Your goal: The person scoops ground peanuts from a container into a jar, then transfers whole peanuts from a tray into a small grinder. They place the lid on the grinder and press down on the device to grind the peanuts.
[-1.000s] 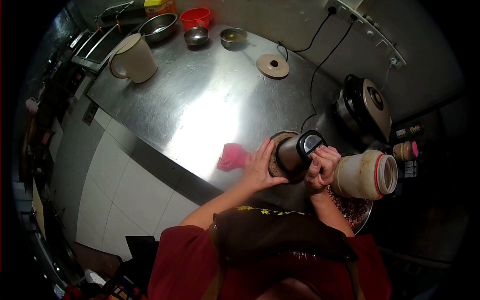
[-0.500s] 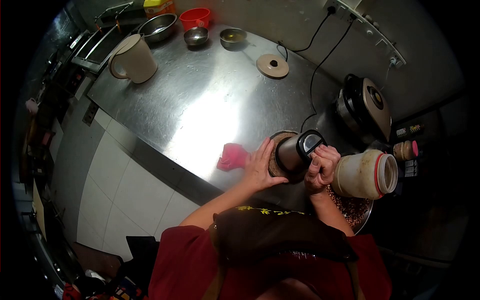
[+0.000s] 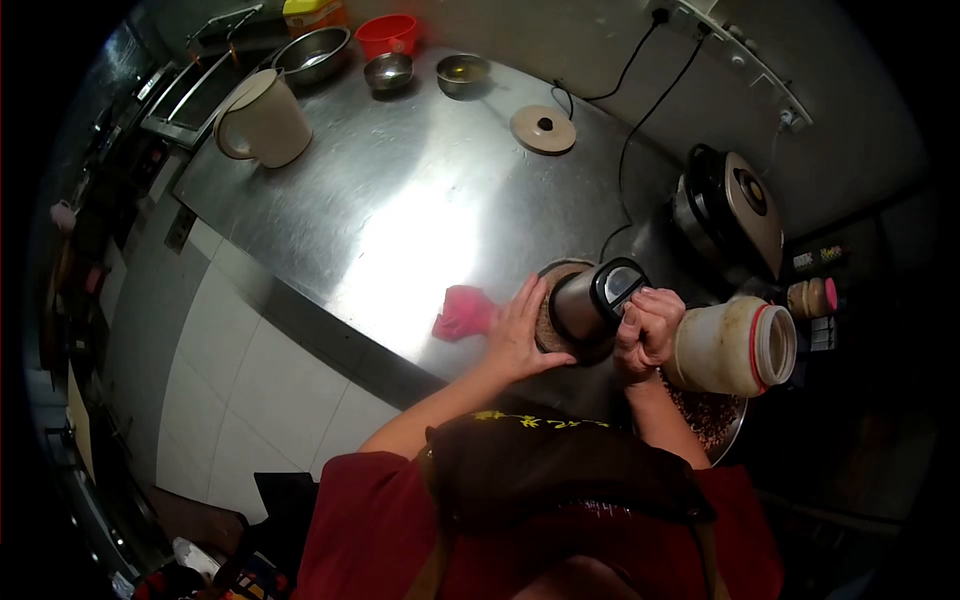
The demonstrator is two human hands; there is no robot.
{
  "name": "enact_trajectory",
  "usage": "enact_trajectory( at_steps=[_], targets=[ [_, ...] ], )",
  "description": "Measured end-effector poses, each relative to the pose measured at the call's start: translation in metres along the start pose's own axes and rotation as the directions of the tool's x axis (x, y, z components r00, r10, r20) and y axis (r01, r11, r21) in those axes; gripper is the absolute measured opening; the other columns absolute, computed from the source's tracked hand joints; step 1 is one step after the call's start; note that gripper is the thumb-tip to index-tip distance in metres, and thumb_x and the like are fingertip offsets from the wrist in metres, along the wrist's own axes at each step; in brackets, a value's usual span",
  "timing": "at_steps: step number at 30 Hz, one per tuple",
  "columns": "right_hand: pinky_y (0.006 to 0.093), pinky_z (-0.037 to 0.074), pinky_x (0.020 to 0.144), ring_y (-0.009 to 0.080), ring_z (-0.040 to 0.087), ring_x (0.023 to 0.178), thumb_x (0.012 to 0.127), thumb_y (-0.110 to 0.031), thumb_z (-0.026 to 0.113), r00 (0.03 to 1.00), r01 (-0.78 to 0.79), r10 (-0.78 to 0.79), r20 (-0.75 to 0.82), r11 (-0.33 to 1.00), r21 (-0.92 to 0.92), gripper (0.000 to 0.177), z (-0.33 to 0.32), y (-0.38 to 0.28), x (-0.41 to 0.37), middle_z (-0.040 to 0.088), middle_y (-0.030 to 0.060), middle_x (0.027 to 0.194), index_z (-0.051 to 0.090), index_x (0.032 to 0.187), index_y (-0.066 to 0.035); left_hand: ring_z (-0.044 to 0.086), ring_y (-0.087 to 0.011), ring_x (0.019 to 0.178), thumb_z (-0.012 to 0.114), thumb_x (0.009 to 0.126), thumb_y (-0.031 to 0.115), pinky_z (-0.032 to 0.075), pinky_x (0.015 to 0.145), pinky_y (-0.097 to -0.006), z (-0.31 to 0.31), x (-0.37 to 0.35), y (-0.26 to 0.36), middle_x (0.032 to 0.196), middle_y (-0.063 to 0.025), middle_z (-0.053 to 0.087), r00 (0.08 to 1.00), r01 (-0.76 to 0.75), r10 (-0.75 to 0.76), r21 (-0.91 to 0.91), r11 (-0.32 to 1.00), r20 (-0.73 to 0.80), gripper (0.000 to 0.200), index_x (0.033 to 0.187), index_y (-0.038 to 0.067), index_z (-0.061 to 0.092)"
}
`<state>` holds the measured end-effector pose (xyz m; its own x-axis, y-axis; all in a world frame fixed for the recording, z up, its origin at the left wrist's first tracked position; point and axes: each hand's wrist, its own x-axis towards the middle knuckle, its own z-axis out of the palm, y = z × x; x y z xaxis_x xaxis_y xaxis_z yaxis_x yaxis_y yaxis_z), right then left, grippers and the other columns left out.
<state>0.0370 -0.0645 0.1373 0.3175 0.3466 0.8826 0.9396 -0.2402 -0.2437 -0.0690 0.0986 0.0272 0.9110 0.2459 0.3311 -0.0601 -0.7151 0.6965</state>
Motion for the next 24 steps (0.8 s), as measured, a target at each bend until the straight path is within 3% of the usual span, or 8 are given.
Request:
enact_trajectory(
  at_steps=[24],
  targets=[
    [0.0443, 0.050, 0.090, 0.0300, 0.059, 0.098, 0.094, -0.010, 0.066, 0.998, -0.058, 0.058, -0.012, 0.998, -0.008, 0.005, 0.0025, -0.0023, -0.0085, 0.063, 0.0083, 0.103, 0.061, 0.093, -0.008, 0.046, -0.0367, 0.133, 0.089, 0.056, 0.061, 0.037, 0.104, -0.0529, -0.0022, 0.0011, 0.0008, 0.164, -0.0147, 0.029, 0.999, 0.026, -0.026, -0.009, 1.000, 0.036, 0.129, 0.157, 0.007, 0.030]
  ],
)
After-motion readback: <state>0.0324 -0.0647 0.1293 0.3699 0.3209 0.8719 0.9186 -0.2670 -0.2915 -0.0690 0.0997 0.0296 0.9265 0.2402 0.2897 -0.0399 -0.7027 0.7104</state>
